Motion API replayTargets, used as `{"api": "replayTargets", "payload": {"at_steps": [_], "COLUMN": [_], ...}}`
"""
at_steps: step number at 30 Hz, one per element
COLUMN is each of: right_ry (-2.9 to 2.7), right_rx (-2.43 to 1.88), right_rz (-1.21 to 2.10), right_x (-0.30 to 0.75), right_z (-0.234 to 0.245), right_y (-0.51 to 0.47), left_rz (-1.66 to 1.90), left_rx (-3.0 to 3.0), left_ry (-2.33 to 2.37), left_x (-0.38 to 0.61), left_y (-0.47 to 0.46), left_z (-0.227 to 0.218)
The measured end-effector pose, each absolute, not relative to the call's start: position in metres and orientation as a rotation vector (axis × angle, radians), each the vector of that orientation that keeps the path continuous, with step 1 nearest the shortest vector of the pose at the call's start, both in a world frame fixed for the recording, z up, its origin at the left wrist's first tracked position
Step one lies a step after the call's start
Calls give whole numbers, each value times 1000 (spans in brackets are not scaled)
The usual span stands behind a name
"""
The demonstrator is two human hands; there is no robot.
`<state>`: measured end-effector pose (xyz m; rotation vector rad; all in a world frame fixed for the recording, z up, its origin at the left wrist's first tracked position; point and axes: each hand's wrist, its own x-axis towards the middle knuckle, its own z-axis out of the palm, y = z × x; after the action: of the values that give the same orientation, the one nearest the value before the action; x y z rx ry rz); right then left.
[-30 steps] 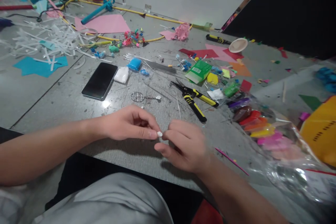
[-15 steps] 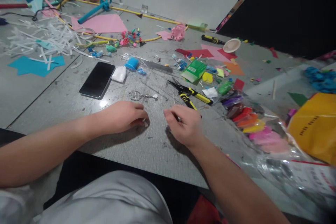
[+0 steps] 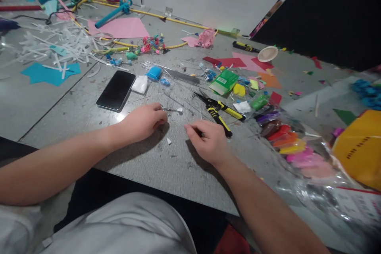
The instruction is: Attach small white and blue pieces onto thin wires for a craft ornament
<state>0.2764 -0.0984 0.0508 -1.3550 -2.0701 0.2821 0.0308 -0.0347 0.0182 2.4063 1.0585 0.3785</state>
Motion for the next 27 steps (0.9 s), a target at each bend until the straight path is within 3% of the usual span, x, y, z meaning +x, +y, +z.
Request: {"api": "replayTargets", "payload": {"at_steps": [10, 27], "right_ry": [-2124, -2117], "right_rx": [-1241, -1160], "right_rz": [348, 207], "right_x": [267, 265], "right_z": [51, 51], "right_y": [-104, -107], "left_rz": [552, 519], "left_rx": [1498, 1406], "left_ry": [782, 816], "left_x": [54, 55], "left_y": [-53, -58], "left_z": [23, 27]}}
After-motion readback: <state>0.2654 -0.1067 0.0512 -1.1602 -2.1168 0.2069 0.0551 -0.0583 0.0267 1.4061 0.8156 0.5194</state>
